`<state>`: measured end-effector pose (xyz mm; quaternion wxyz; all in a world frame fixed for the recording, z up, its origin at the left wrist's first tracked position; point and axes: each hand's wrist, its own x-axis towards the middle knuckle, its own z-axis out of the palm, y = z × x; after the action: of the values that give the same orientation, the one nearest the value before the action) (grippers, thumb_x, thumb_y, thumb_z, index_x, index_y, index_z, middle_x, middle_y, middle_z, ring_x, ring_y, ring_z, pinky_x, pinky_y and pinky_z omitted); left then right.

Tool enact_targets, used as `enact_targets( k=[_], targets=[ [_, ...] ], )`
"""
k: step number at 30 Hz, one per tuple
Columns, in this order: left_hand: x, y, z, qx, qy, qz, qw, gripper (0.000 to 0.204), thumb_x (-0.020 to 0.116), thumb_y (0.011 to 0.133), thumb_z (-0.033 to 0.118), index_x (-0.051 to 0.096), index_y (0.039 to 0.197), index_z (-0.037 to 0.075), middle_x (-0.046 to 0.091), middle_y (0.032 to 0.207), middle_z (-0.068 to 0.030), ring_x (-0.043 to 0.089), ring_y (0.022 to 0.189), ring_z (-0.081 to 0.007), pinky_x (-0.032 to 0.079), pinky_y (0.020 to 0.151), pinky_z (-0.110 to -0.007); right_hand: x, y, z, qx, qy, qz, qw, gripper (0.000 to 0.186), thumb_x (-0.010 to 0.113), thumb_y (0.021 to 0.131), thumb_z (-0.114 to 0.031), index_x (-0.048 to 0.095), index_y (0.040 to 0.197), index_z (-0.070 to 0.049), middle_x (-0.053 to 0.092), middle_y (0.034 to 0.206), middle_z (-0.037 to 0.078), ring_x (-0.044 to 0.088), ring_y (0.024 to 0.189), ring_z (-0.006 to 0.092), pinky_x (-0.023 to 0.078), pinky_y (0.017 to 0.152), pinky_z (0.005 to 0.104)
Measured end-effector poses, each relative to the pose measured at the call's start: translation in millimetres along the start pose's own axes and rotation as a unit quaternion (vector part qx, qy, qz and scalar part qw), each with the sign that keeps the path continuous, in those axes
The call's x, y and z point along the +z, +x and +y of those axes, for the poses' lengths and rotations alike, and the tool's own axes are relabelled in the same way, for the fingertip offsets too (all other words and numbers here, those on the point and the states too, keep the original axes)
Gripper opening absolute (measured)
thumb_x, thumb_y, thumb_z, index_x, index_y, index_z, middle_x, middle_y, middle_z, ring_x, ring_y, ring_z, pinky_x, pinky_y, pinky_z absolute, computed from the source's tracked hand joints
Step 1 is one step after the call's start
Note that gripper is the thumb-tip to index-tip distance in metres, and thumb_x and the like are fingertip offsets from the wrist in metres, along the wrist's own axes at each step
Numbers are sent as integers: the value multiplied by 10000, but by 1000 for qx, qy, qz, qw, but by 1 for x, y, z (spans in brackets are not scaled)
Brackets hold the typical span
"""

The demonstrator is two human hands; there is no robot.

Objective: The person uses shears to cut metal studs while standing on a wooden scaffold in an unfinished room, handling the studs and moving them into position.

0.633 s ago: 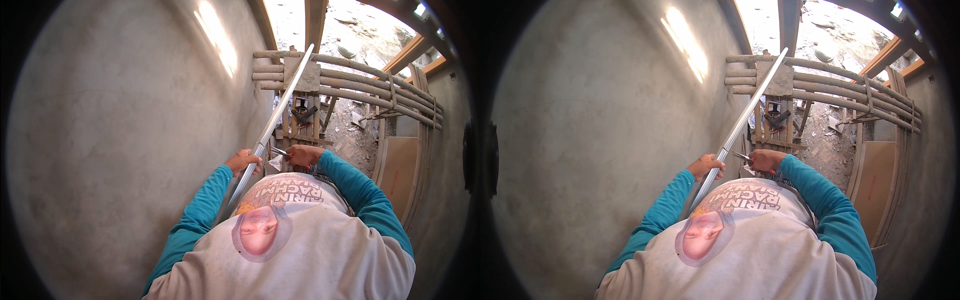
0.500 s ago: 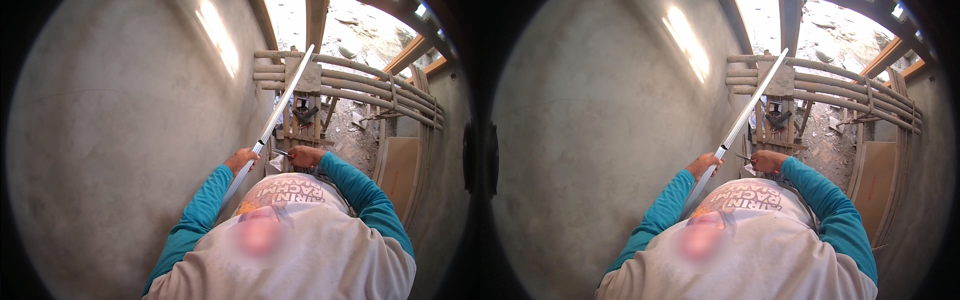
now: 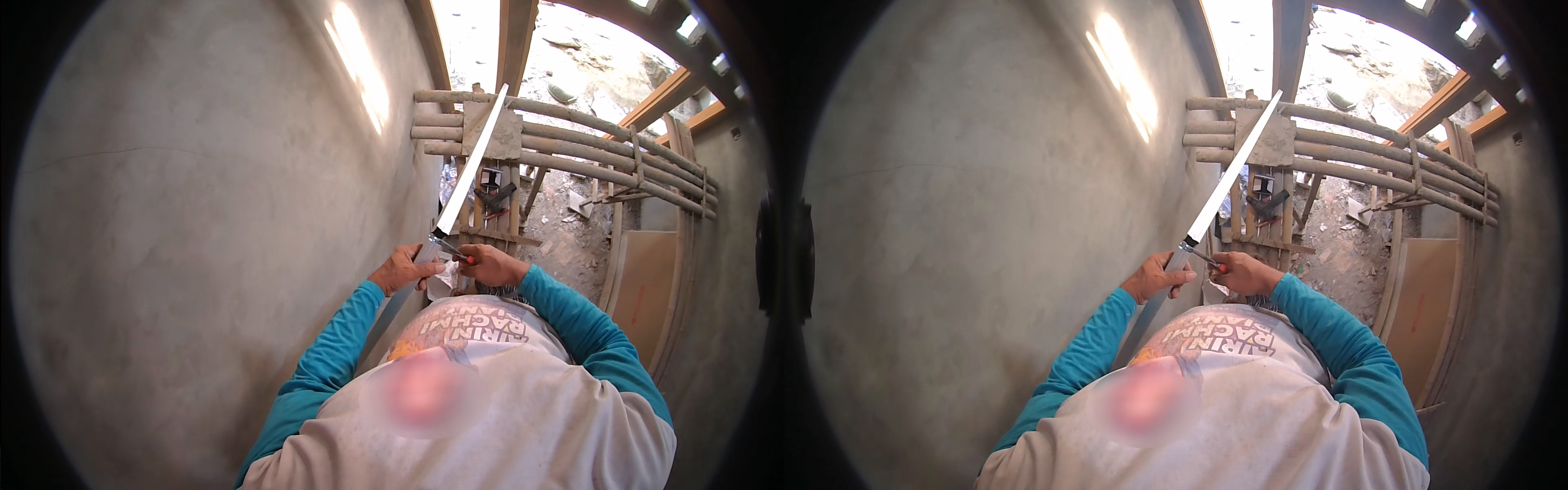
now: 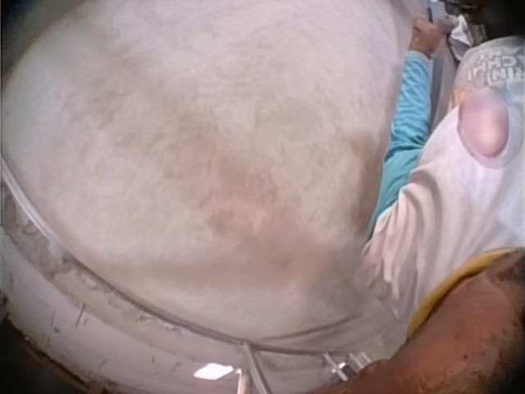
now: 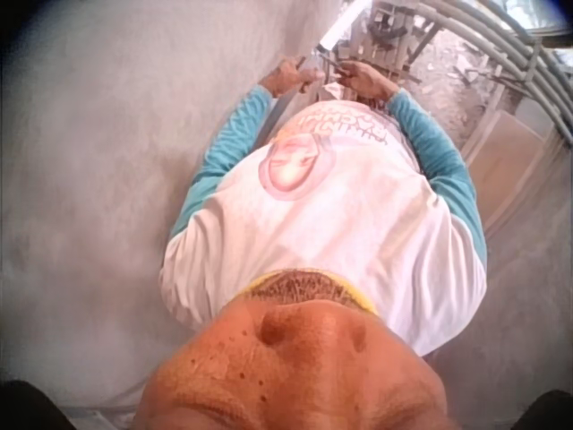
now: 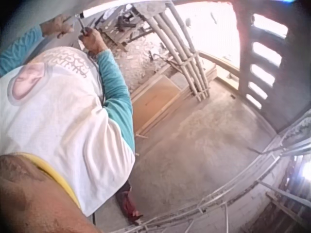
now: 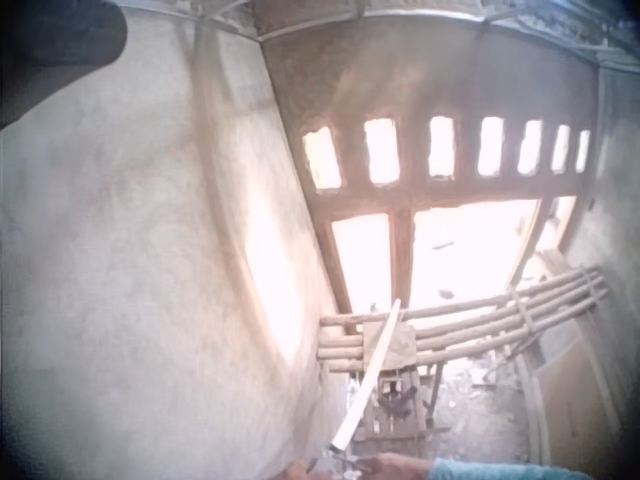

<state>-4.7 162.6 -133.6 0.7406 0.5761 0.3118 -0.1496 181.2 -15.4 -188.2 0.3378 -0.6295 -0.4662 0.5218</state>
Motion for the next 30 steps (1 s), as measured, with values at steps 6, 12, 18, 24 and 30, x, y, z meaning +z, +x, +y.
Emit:
enact_targets(
  k=[6, 12, 18, 24, 30],
  targets=[
    [10, -4, 10, 10, 2, -31, 999, 298, 810, 898, 269, 639, 1024, 59, 604, 750, -1, 591, 583, -90, 490, 536, -263, -10, -1, -28, 1, -64, 12, 998, 347, 671, 918, -253, 619, 1120, 24, 692, 943, 262, 683, 940, 444, 523, 832, 491],
    [18, -10, 22, 25, 4, -54, 998, 294, 784, 921, 272, 630, 1049, 56, 588, 761, -3, 571, 588, -88, 481, 545, -261, -17, -13, -41, 27, -42, -7, 999, 310, 669, 934, -255, 612, 1070, 18, 690, 941, 266, 682, 935, 446, 519, 817, 500],
    [30, -21, 50, 22, 20, -71, 997, 305, 742, 955, 298, 614, 1080, 51, 575, 755, -4, 567, 592, -89, 473, 542, -261, -17, -29, -47, -22, 0, 50, 998, 260, 665, 954, -231, 611, 1029, 12, 662, 857, 224, 663, 844, 409, 504, 760, 476],
    [41, -39, 78, 34, 55, -111, 992, 440, 672, 986, 431, 584, 1145, 31, 577, 820, -34, 584, 601, -109, 526, 549, -264, -30, -58, -81, 14, 25, 52, 998, 241, 657, 967, -217, 623, 985, 21, 652, 847, 231, 636, 805, 398, 491, 743, 474],
    [65, -38, 112, -94, -230, -178, 952, 1085, 257, 850, 948, 582, 1191, -30, 562, 818, -33, 551, 563, -153, 578, 532, -281, -51, -96, -120, 45, 162, 18, 986, 258, 598, 1045, -259, 620, 1018, -3, 541, 651, 28, 526, 572, 128, 436, 531, 348]
  ],
)
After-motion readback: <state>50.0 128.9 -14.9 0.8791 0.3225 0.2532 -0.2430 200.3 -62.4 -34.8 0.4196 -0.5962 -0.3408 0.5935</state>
